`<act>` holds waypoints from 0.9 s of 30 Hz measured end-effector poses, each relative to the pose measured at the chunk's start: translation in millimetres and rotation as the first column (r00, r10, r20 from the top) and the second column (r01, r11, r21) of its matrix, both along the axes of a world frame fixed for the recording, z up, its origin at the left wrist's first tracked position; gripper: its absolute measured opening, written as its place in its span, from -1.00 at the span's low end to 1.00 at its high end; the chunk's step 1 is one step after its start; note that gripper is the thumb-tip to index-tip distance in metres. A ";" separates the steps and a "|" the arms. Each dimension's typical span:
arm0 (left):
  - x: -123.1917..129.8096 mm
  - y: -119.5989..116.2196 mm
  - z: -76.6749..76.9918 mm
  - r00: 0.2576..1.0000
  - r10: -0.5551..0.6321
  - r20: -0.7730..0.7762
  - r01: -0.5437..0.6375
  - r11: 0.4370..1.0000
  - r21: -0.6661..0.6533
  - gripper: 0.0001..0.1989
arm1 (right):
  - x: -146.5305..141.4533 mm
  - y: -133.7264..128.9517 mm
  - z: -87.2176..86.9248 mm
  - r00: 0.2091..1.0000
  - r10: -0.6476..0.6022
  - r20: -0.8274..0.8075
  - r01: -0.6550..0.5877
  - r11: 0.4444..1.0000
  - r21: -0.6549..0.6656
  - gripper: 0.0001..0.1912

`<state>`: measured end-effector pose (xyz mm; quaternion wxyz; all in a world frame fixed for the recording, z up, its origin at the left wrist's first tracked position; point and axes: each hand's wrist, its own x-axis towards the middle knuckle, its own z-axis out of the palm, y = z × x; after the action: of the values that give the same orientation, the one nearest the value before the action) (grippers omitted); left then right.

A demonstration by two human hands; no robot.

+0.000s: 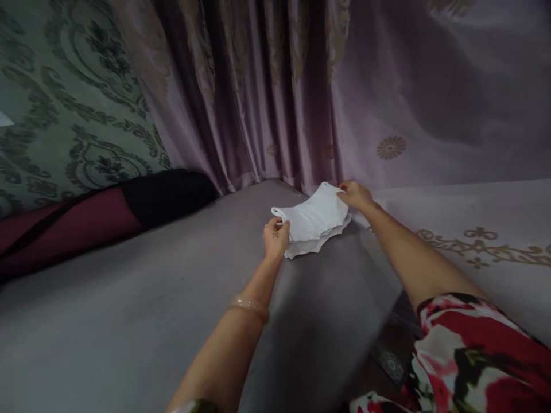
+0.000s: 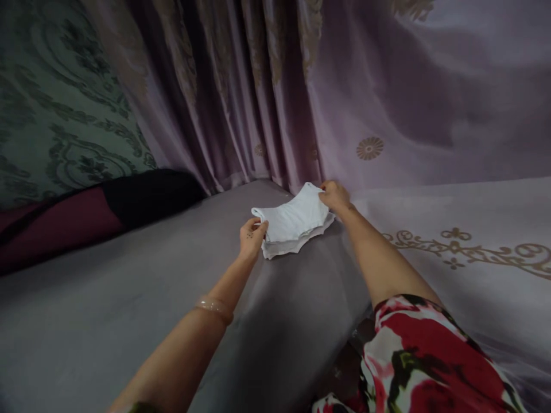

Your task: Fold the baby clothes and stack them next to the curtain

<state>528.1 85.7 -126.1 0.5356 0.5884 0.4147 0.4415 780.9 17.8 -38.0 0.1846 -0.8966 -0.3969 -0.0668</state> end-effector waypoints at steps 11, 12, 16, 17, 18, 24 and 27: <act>-0.5 -11.7 -39.4 0.999 -0.024 0.032 0.026 0.997 -0.070 -0.62 | 10.2 -0.5 -26.6 0.974 0.131 0.184 -0.128 0.991 -0.027 -0.72; -2.0 -12.2 -41.7 0.999 -0.029 0.023 0.030 0.997 -0.066 -0.62 | 10.1 -0.9 -28.7 0.973 0.129 0.192 -0.128 0.992 -0.018 -0.72; -7.0 -15.1 -43.7 0.997 0.006 -0.073 -0.010 0.999 -0.053 -0.57 | 8.4 -3.5 -38.0 0.967 0.101 0.233 -0.103 0.995 -0.005 -0.73; -8.0 -16.2 -42.2 0.994 0.026 -0.105 -0.031 0.999 -0.045 -0.54 | 7.8 -4.4 -40.8 0.967 0.090 0.237 -0.089 0.996 -0.017 -0.72; -9.2 -17.6 -39.9 0.990 0.046 -0.136 -0.051 0.998 -0.032 -0.51 | 7.3 -5.3 -43.8 0.968 0.080 0.239 -0.074 0.997 -0.035 -0.71; -19.0 -27.4 -25.8 0.966 -0.012 -0.258 0.036 0.995 0.089 -0.50 | 0.4 -3.6 -59.9 0.974 0.095 0.203 -0.071 0.990 -0.123 -0.59; -22.1 -30.7 -26.4 0.945 -0.049 -0.322 0.112 0.977 0.180 -0.65 | -9.1 5.2 -65.8 0.976 0.188 0.114 -0.175 0.978 -0.117 -0.56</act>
<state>506.0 55.0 -152.5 0.4194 0.7179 0.4250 0.3578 771.8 23.0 -103.8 0.1168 -0.8593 -0.4908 -0.0843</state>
